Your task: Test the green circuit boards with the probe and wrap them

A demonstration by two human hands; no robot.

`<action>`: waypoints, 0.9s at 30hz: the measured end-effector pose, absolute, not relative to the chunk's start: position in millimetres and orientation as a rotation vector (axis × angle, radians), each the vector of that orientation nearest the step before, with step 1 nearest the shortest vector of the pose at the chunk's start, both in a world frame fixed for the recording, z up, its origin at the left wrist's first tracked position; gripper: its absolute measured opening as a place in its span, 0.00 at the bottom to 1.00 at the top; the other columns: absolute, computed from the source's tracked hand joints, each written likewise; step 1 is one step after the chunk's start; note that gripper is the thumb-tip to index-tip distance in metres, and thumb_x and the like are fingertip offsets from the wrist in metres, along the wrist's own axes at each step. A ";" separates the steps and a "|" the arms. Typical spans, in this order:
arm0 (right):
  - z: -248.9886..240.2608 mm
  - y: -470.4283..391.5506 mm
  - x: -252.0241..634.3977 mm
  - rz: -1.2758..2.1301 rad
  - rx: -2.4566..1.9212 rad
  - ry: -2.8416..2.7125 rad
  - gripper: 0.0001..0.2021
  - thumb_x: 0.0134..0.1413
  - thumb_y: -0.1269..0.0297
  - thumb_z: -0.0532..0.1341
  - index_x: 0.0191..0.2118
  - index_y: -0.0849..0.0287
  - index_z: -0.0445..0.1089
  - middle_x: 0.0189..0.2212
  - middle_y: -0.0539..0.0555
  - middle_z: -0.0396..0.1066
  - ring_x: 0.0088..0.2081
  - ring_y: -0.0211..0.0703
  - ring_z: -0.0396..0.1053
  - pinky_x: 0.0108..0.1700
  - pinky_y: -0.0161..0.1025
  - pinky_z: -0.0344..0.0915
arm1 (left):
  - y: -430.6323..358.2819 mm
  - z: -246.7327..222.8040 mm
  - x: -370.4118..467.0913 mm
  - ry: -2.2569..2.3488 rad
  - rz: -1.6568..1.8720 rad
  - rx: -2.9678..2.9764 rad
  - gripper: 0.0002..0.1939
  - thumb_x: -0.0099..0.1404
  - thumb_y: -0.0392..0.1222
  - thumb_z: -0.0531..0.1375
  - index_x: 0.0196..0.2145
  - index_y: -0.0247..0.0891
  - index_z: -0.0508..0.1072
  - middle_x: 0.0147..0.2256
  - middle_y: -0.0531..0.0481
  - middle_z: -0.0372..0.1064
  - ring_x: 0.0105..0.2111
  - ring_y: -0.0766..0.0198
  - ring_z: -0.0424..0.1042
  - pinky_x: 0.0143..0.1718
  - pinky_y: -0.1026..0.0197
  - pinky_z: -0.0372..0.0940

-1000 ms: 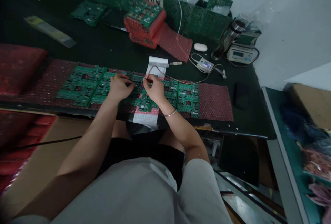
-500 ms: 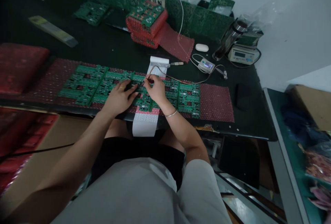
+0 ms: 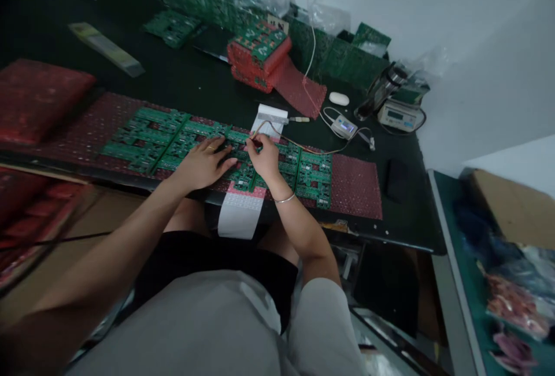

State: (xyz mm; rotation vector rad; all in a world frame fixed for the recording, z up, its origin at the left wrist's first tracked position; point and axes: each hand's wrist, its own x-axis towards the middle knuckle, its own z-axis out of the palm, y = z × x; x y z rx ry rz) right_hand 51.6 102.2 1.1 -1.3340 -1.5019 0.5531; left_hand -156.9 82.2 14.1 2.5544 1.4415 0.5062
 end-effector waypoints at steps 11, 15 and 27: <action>22.1 132.7 25.1 0.821 -1.141 -1.553 0.16 0.70 0.46 0.59 0.47 0.54 0.67 0.37 0.52 0.77 0.36 0.42 0.80 0.39 0.38 0.77 | 43.4 -6.3 -186.4 1.649 0.769 2.441 0.33 0.74 0.61 0.56 0.65 0.36 0.75 0.71 0.32 0.61 0.72 0.37 0.59 0.73 0.36 0.54; 27.2 173.0 -2.7 0.884 -1.178 -1.646 0.09 0.71 0.56 0.59 0.45 0.56 0.68 0.36 0.53 0.78 0.37 0.41 0.81 0.43 0.38 0.79 | 39.9 -1.7 -190.4 1.611 0.897 2.423 0.31 0.74 0.57 0.56 0.63 0.33 0.76 0.69 0.30 0.64 0.72 0.37 0.60 0.73 0.36 0.55; 30.8 192.9 -19.9 0.147 -1.410 -2.248 0.08 0.71 0.65 0.62 0.36 0.57 0.71 0.36 0.57 0.78 0.41 0.48 0.74 0.51 0.42 0.69 | -76.0 -16.8 -192.7 1.371 1.243 2.109 0.17 0.78 0.45 0.53 0.37 0.41 0.80 0.41 0.44 0.78 0.41 0.57 0.76 0.44 0.55 0.70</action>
